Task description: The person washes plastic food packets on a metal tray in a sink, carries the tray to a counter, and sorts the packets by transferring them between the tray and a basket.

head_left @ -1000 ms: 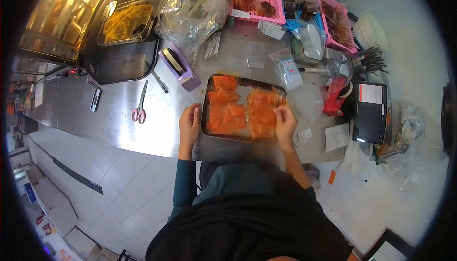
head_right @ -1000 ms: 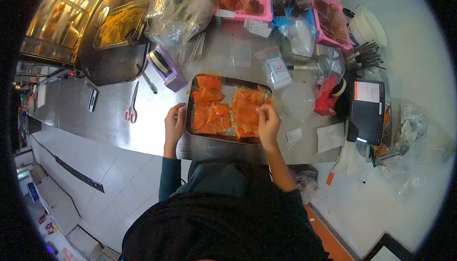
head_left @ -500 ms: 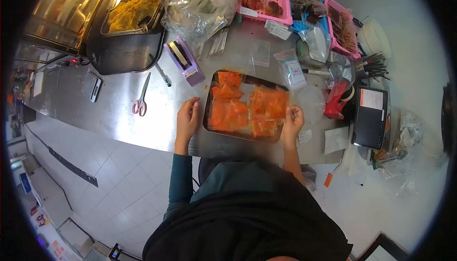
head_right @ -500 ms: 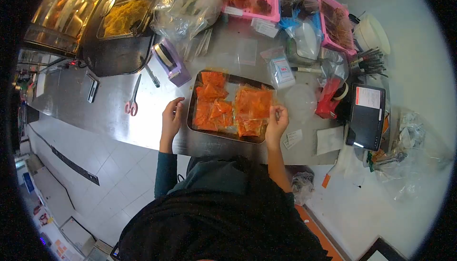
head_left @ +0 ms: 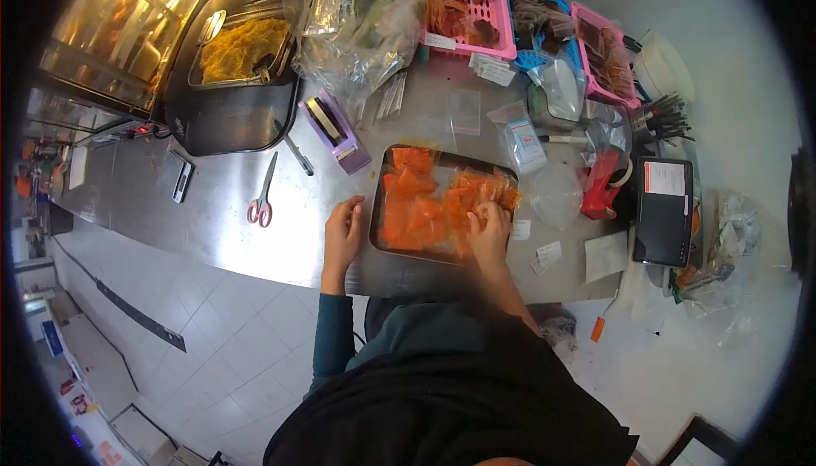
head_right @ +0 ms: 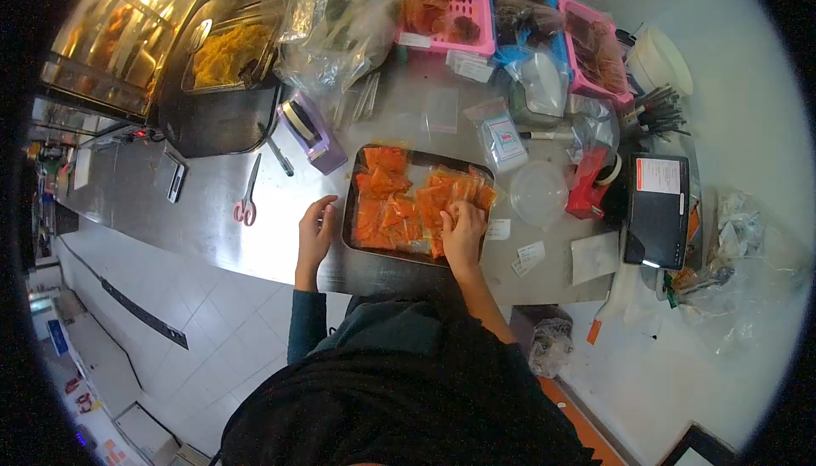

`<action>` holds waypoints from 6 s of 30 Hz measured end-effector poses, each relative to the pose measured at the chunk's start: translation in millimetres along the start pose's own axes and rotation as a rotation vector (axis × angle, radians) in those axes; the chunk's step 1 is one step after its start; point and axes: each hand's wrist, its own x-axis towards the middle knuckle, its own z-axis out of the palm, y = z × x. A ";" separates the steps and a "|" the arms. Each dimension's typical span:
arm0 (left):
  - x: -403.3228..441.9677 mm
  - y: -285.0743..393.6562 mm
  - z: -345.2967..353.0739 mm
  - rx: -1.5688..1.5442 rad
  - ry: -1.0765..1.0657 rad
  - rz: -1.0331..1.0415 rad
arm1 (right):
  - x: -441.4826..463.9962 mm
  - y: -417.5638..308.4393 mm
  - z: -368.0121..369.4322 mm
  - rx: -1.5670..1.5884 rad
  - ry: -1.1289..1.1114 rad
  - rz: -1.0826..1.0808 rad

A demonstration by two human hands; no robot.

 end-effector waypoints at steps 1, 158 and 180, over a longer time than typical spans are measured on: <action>0.0 -1.1 -0.2 0.003 0.005 0.007 | 1.6 -1.4 -1.9 0.084 -0.007 0.018; 469.3 106.4 263.0 -0.768 -0.611 0.142 | 387.7 31.1 7.6 -0.324 -0.034 -0.670; 353.0 128.2 169.1 -0.051 -1.160 0.128 | 394.6 18.9 -52.2 0.608 0.114 -0.153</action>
